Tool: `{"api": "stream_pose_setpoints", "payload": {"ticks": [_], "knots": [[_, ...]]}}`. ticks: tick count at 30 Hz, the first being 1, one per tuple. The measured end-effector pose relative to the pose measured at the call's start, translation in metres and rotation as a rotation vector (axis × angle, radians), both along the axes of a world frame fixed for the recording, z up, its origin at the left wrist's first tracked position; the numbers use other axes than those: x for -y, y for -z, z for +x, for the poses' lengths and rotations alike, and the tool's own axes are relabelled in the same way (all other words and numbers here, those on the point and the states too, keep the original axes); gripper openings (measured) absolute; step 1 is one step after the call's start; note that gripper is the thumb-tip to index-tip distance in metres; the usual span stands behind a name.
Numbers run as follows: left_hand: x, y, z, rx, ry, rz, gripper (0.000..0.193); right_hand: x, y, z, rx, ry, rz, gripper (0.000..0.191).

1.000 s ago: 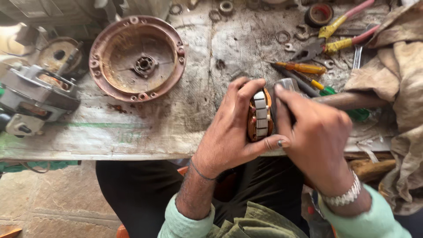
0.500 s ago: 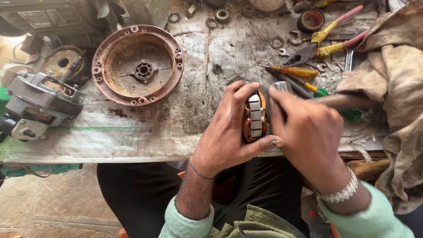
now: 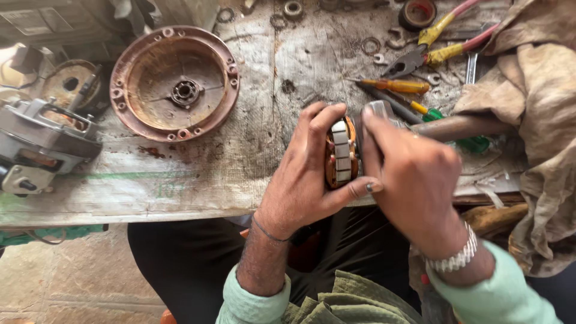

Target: The person smooths the surface of a motor armature using sandpaper and then taps it with a hammer. The person holds the armature with one hand while sanding and tapping with the other.

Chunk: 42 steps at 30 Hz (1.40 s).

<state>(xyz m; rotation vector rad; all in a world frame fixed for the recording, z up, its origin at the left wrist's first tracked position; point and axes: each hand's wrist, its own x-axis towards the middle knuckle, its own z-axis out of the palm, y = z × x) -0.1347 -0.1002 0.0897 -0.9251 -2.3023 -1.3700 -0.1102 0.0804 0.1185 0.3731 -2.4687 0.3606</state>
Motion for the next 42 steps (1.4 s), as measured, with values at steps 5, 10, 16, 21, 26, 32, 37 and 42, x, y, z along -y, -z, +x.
{"api": "stream_pose_setpoints", "payload": {"ticks": [5,10,16,21,26,32,37,42], "knots": [[0.001,-0.002,0.0,-0.011,-0.007,-0.013,0.099,0.009,-0.012,-0.003,-0.01,0.046,0.014,0.025],[0.001,-0.001,0.001,-0.03,-0.035,-0.023,0.102,0.004,-0.001,-0.003,-0.126,-0.048,-0.048,0.025],[-0.001,0.001,0.0,-0.052,-0.047,-0.052,0.103,0.004,-0.004,-0.004,-0.106,-0.015,0.031,0.027],[0.001,0.005,-0.001,-0.048,-0.036,-0.043,0.102,0.011,-0.014,0.0,-0.08,0.032,0.065,0.035],[-0.001,0.009,0.0,-0.041,-0.055,-0.08,0.105,0.006,-0.003,0.0,-0.114,0.014,0.077,0.025],[0.001,0.008,-0.001,-0.031,-0.045,-0.069,0.107,0.006,-0.001,0.002,-0.101,-0.025,0.063,0.037],[0.0,0.006,0.001,-0.063,-0.08,-0.082,0.107,0.004,0.002,-0.002,-0.104,-0.104,0.017,0.026],[0.002,0.004,0.001,-0.07,-0.036,-0.046,0.105,0.0,0.014,-0.002,-0.121,-0.037,0.032,0.034]]}}
